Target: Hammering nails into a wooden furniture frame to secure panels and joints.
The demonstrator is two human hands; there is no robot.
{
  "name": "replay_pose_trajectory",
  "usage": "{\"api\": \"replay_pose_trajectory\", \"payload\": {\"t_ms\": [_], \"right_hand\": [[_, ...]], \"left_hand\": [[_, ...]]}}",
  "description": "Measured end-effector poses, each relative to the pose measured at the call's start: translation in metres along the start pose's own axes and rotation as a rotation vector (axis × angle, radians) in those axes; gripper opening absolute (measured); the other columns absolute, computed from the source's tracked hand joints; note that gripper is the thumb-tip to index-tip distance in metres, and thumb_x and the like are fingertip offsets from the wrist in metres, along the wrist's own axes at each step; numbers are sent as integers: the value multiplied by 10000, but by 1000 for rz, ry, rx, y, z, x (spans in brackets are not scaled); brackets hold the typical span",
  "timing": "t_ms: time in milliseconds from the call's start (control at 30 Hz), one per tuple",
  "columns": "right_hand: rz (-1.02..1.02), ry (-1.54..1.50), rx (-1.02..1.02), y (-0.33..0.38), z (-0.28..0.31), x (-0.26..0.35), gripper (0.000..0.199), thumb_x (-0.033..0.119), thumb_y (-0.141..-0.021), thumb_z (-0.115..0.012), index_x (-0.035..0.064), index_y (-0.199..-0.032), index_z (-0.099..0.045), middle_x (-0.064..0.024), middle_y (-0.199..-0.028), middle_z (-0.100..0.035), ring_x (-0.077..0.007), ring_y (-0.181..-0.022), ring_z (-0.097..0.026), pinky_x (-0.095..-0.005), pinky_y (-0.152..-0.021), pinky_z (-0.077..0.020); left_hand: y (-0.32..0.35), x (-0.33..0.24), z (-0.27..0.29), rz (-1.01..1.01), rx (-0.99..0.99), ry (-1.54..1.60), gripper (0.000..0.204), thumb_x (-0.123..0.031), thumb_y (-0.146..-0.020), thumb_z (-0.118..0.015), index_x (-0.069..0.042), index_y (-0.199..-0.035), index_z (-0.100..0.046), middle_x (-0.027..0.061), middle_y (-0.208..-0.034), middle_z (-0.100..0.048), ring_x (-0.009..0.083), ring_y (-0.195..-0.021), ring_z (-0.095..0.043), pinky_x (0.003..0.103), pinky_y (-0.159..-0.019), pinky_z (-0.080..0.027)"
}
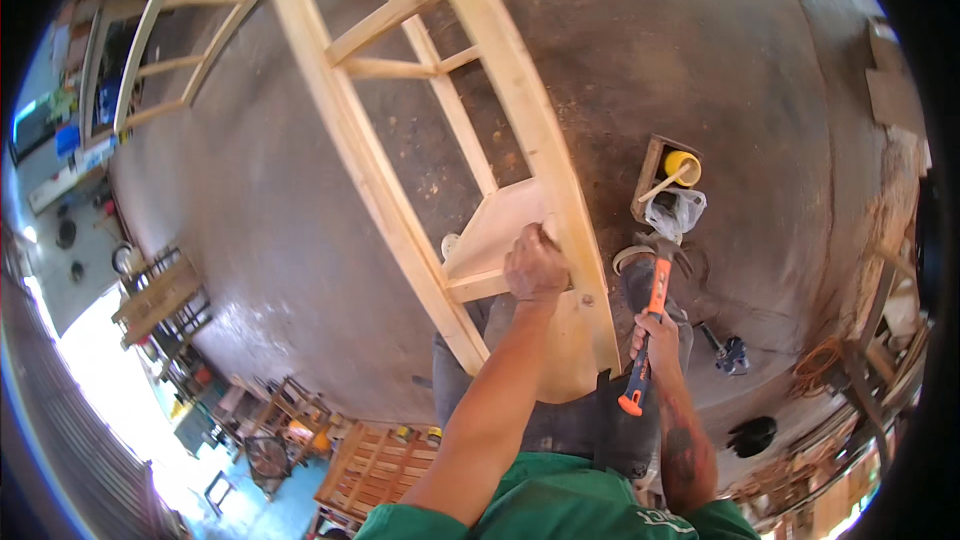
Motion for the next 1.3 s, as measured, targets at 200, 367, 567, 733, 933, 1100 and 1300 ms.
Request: {"api": "replay_pose_trajectory", "payload": {"t_ms": [200, 367, 567, 733, 933, 1100, 1300], "right_hand": [[156, 341, 197, -55, 5, 44, 170, 131, -914, -639, 53, -982, -504, -22, -649, -541, -131, -468, -539, -314, -434, -465], [50, 471, 155, -100, 45, 27, 174, 127, -898, -648, 21, -929, -513, -55, -665, -578, -156, -482, -565, -325, -449, -481], [-195, 347, 51, -150, 103, -7, 132, 103, -881, -632, 10, -851, -543, -55, -644, -562, -178, -476, -563, -356, -422, -478], [-166, 403, 23, -151, 168, 3, 159, 105, -889, -620, 25, -789, -526, -61, -599, -552, -190, -450, -560, -347, -399, -462], [-154, 281, -163, -128, 222, 3, 189, 108, -866, -631, 73, -715, -522, -33, -581, -543, -164, -419, -532, -332, -387, -454], [-240, 455, -107, -133, 244, -12, 202, 143, -877, -623, 69, -709, -541, -30, -570, -546, -156, -444, -536, -330, -400, -448], [-279, 535, 65, -129, 230, -28, 138, 158, -905, -619, 49, -850, -555, -39, -600, -549, -164, -485, -569, -334, -424, -464]], "left_hand": [[-1, 7, -3, 88, 67, -36, 217, -221, -975, -528, -64, -1045, -660, 200, -913, -726, 422, -834, -684, 511, -743, -514], [-5, 0, 2, 46, 25, 13, 263, -289, -980, -533, -69, -1044, -662, 214, -892, -719, 438, -806, -688, 526, -689, -507], [-7, 3, 1, 33, 35, 37, 292, -328, -975, -531, -82, -1053, -667, 203, -845, -717, 426, -764, -693, 492, -641, -507], [-9, 0, 1, -48, 23, 61, 271, -316, -954, -559, -78, -1033, -663, 196, -819, -709, 432, -741, -679, 489, -625, -501], [-10, -5, 4, -109, 7, 77, 231, -287, -937, -592, -81, -1015, -663, 189, -807, -700, 437, -733, -661, 495, -626, -499], [-9, -2, 3, -44, 34, 41, 199, -262, -937, -600, -86, -1004, -664, 191, -800, -697, 434, -736, -663, 503, -630, -500], [-10, 5, -4, -22, 81, 2, 209, -260, -951, -567, -80, -1022, -645, 199, -841, -711, 451, -774, -670, 539, -683, -502]]}}
Point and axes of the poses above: each hand's wrist, its own y-axis away from the middle knuckle, its own z-axis out of the back of the hand, x = y × z, the point moved 10 cm from there along -y, towards the middle knuckle
